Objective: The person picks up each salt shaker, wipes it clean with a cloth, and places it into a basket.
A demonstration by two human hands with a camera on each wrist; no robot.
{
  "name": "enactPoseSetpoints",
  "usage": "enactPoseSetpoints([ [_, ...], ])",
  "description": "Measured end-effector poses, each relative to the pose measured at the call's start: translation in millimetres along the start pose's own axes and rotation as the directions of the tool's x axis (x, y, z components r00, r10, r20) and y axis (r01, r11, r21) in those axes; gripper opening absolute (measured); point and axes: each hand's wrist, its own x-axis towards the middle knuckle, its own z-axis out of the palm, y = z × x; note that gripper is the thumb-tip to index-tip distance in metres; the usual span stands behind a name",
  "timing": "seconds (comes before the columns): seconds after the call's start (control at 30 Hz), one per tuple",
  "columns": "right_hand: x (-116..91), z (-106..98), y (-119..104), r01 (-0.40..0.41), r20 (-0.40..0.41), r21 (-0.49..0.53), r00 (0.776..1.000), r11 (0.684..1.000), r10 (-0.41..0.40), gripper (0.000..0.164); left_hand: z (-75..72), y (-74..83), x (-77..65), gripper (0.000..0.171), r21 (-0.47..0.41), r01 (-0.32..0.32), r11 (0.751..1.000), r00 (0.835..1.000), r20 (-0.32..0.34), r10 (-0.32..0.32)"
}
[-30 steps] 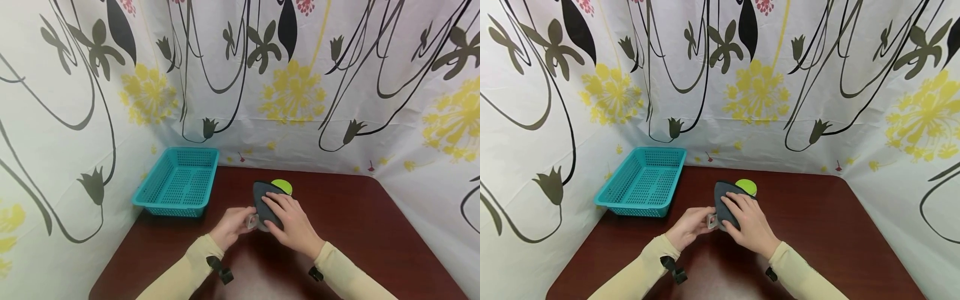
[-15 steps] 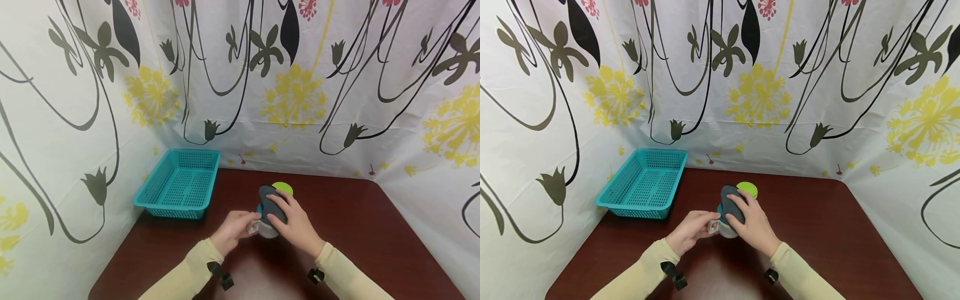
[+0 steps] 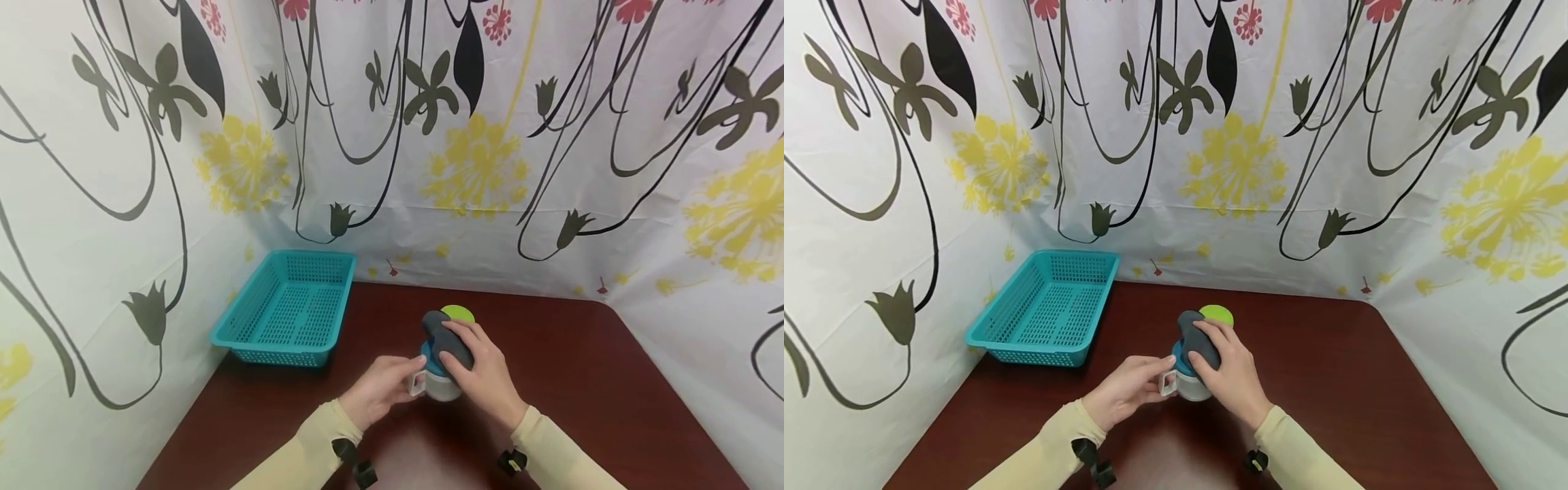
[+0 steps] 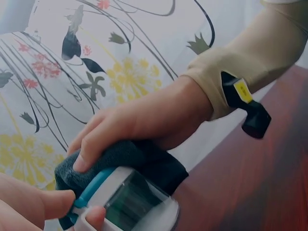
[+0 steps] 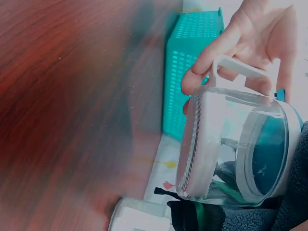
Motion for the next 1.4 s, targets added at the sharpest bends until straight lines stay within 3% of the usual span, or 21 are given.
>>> enactPoseSetpoints([
  [0.23,3.4,-0.2,-1.2,0.022,-0.014,0.014,1.000,1.000,-0.022,0.051,3.9,9.9,-3.0,0.037,-0.013,0.030,0.999,1.000,-0.001,-0.030],
  [0.4,1.7,0.9,0.1,0.034,-0.023,0.012,0.999,0.999,-0.034,0.051,3.8,9.2,-3.1,0.034,-0.064,0.090,0.994,0.995,0.048,-0.087],
  [0.5,1.0,0.7,-0.3,0.039,-0.024,0.011,0.999,0.999,-0.039,0.052,4.5,7.9,-2.3,0.035,-0.085,0.095,0.992,0.994,0.062,-0.090],
  [0.63,2.4,1.1,-1.4,0.046,-0.036,0.024,0.998,0.999,-0.046,0.053,6.0,8.1,-1.2,0.035,-0.098,0.080,0.992,0.997,0.032,-0.077],
  [0.8,4.3,3.2,-1.1,0.095,-0.122,-0.007,0.988,0.995,-0.095,0.056,9.3,10.2,1.8,0.034,-0.121,0.057,0.991,0.998,-0.011,-0.059],
  [1.03,3.2,13.5,-4.2,0.245,-0.223,-0.102,0.939,0.964,-0.262,0.065,8.0,16.5,3.1,0.034,-0.106,0.013,0.994,0.995,-0.093,-0.022],
  [1.13,0.7,17.4,-4.3,0.304,-0.243,-0.140,0.912,0.942,-0.330,0.061,6.6,19.9,4.0,0.033,-0.095,-0.010,0.995,0.994,-0.106,-0.001],
  [1.27,-5.9,22.0,-0.4,0.424,-0.219,-0.238,0.853,0.874,-0.473,0.044,4.6,22.1,5.5,0.032,-0.101,-0.045,0.994,0.993,-0.115,0.033],
  [1.4,-12.4,24.3,4.5,0.499,-0.181,-0.330,0.800,0.801,-0.572,0.040,3.1,22.7,5.8,0.033,-0.097,-0.050,0.994,0.990,-0.135,0.037],
])
